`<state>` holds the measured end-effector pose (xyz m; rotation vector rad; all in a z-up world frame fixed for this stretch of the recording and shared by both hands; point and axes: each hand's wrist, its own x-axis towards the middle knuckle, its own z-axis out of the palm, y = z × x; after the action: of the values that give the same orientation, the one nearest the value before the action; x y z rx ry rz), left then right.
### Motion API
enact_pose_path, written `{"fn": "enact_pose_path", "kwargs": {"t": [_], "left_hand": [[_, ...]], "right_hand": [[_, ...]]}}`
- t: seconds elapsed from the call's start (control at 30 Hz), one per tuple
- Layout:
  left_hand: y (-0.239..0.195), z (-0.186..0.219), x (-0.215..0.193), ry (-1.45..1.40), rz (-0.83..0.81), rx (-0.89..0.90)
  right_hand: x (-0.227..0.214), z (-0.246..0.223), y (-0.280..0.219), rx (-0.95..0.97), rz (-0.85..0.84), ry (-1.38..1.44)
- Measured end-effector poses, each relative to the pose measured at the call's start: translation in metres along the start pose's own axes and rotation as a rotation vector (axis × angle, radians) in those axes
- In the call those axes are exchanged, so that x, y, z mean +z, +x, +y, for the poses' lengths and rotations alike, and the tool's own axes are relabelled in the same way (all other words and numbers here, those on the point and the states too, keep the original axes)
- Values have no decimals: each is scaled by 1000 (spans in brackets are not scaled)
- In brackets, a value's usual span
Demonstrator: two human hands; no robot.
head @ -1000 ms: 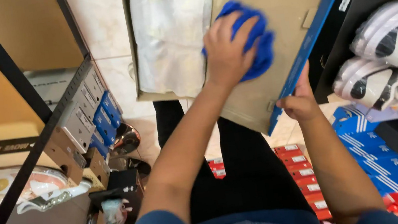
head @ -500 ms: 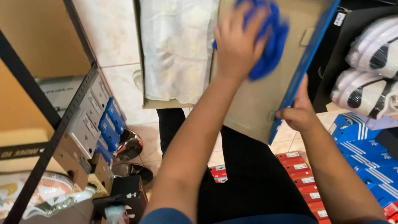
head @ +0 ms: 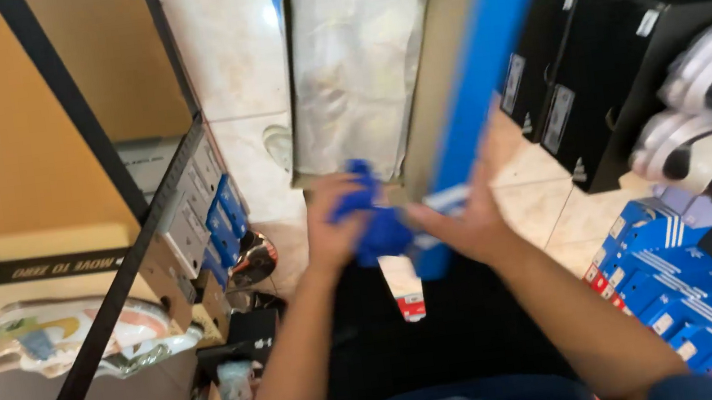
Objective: Cleaning shoe boxes and shoes using a cloth in a storage area
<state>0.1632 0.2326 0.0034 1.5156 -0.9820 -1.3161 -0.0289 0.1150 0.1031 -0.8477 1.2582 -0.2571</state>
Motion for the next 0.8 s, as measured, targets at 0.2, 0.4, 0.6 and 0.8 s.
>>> {"fn": "enact_pose_path", "kwargs": {"t": [0.2,0.4,0.6,0.8], "left_hand": [[-26,-9,-111,-1,366,-72],[-2,28,-131,291,382,-6],[23,34,-141,351,348,-42],[64,22,-153,415,271,272]], "right_hand": [[157,21,101,-441,378,-469],[206,89,181,-116,580,-1179],[203,104,181,93,501,-1334],[142,147,117,-407,328,-1275]]}}
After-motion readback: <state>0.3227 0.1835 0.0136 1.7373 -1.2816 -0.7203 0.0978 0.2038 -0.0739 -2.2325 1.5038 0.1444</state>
